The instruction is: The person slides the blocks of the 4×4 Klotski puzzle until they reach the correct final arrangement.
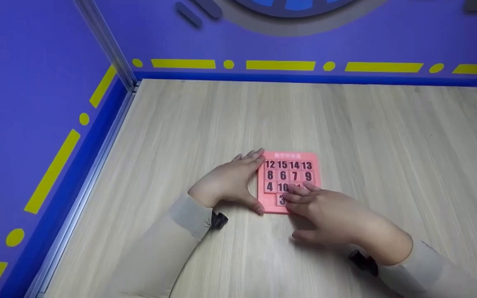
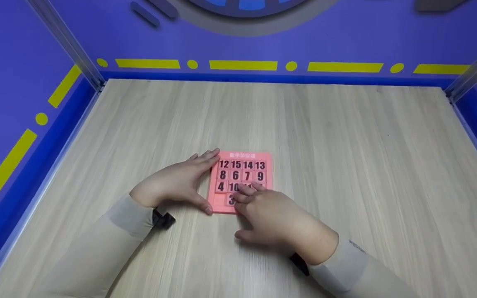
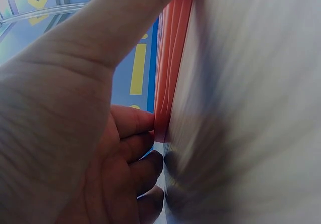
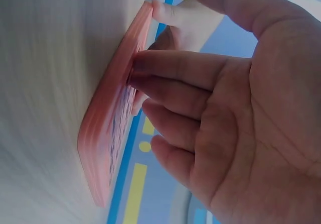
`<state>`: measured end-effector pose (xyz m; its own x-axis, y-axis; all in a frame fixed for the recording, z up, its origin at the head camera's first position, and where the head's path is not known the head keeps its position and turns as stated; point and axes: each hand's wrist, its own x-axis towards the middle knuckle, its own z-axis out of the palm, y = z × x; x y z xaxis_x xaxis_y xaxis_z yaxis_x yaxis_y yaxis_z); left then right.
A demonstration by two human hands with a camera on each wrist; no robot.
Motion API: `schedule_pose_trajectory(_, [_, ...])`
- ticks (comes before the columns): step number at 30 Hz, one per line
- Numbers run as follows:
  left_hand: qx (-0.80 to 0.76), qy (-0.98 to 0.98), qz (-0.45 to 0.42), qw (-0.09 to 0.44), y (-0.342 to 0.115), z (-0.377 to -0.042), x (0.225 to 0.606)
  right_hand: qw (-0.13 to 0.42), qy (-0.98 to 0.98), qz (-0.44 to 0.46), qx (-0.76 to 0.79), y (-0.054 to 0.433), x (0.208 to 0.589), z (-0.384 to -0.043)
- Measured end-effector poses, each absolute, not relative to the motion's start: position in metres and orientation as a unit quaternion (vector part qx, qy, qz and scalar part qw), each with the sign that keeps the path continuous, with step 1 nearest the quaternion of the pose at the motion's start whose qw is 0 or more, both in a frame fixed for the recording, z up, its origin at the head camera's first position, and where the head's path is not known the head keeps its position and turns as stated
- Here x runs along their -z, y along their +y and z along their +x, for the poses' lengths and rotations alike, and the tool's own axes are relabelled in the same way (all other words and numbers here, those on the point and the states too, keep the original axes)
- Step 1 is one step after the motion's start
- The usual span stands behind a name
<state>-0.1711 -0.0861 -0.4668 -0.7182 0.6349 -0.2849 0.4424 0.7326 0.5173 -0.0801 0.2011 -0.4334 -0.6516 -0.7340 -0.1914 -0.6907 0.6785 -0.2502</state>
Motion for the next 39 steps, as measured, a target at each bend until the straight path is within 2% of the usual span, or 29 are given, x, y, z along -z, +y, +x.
schedule_pose_trajectory(27, [-0.206,0.903,0.298,0.231,-0.086,-0.171,0.466,0.173,0.884,-0.418,0.115,0.2,0.452,-0.089])
schedule_pose_trajectory(39, [-0.209,0.901,0.299,0.235,-0.088,-0.172,0.464,0.18,0.896,-0.39,0.112,0.218,0.424,-0.089])
